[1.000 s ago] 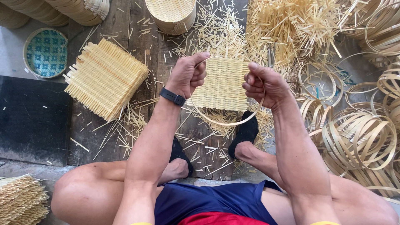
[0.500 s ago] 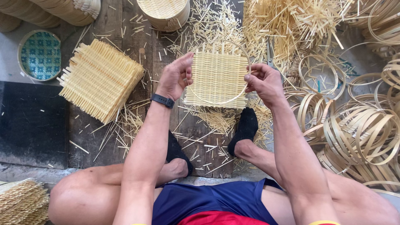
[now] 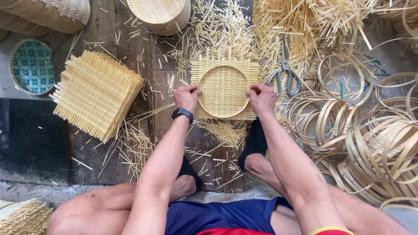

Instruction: The person sits on the floor and assembles a small round bamboo basket by placing a woven base onto a bamboo ring, then trimming the excess with shears. The person repeats this process for multiple baskets, stacking the finished units.

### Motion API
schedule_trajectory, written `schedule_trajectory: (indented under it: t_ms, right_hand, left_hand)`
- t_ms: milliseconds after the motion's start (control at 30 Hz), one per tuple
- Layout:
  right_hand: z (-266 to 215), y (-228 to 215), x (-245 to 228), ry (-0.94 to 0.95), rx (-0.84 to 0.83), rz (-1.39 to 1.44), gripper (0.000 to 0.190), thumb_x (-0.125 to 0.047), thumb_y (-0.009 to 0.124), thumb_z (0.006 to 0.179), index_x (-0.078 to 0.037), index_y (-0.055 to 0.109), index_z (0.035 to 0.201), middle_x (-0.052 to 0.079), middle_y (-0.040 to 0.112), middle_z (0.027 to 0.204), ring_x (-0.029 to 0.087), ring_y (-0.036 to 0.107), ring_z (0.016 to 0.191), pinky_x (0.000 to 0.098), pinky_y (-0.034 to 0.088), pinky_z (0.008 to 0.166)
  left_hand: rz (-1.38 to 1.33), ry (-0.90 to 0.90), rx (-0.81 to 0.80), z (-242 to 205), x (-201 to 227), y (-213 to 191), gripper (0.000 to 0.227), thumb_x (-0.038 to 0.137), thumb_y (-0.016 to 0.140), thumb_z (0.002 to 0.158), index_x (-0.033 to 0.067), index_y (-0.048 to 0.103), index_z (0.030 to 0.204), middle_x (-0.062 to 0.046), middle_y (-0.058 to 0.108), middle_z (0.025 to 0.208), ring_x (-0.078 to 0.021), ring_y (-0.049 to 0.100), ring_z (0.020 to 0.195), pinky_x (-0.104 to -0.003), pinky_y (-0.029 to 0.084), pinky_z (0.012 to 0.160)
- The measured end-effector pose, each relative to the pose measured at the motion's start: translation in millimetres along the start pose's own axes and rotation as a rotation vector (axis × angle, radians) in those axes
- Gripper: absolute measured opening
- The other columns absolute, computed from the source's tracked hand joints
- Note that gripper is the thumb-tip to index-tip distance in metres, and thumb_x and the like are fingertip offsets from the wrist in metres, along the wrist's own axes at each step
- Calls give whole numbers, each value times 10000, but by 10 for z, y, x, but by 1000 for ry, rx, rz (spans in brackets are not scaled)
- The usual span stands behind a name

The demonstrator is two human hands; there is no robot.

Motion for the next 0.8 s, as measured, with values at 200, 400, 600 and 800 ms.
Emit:
schedule_trajectory:
  t_ms: [200, 400, 600, 800]
  right_hand:
    - [38, 13, 22, -97, 27, 11, 169, -106, 781, 835, -94, 804, 1002, 76, 786, 874, 158, 738, 783, 316, 589, 798]
    - [17, 25, 98, -67, 44, 20, 129, -124, 782, 864, -90, 804, 986, 78, 779, 831, 167, 724, 749, 330, 582, 781]
    - [48, 21, 158, 6, 43, 85, 128, -121, 791, 851, -103, 807, 976, 58, 781, 849, 150, 728, 762, 309, 590, 779]
    - [45, 54, 168, 32, 29, 81, 128, -95, 793, 834, -105, 811, 959, 66, 793, 874, 148, 738, 776, 300, 585, 793]
  left_hand:
    - [69, -155, -33, 51, -76, 16, 222, 138, 848, 770, 158, 819, 989, -78, 800, 940, -181, 765, 809, -314, 598, 822]
    - [66, -174, -29, 79, -104, -34, 203, 152, 886, 734, 143, 834, 930, -62, 810, 890, -168, 768, 807, -292, 591, 838]
    - [117, -156, -12, 144, -78, -38, 240, 133, 917, 670, 128, 837, 897, -75, 801, 875, -172, 751, 786, -274, 585, 833]
    - [-48, -156, -72, 174, -123, -13, 224, 67, 898, 686, 81, 831, 899, -94, 796, 851, -157, 758, 720, -267, 629, 715]
Point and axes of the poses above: each hand's wrist, its own z-axis towards the middle knuckle, its own y-axis out of the palm, x = y × z, the point moved 10 cm from there along z, towards the middle knuckle
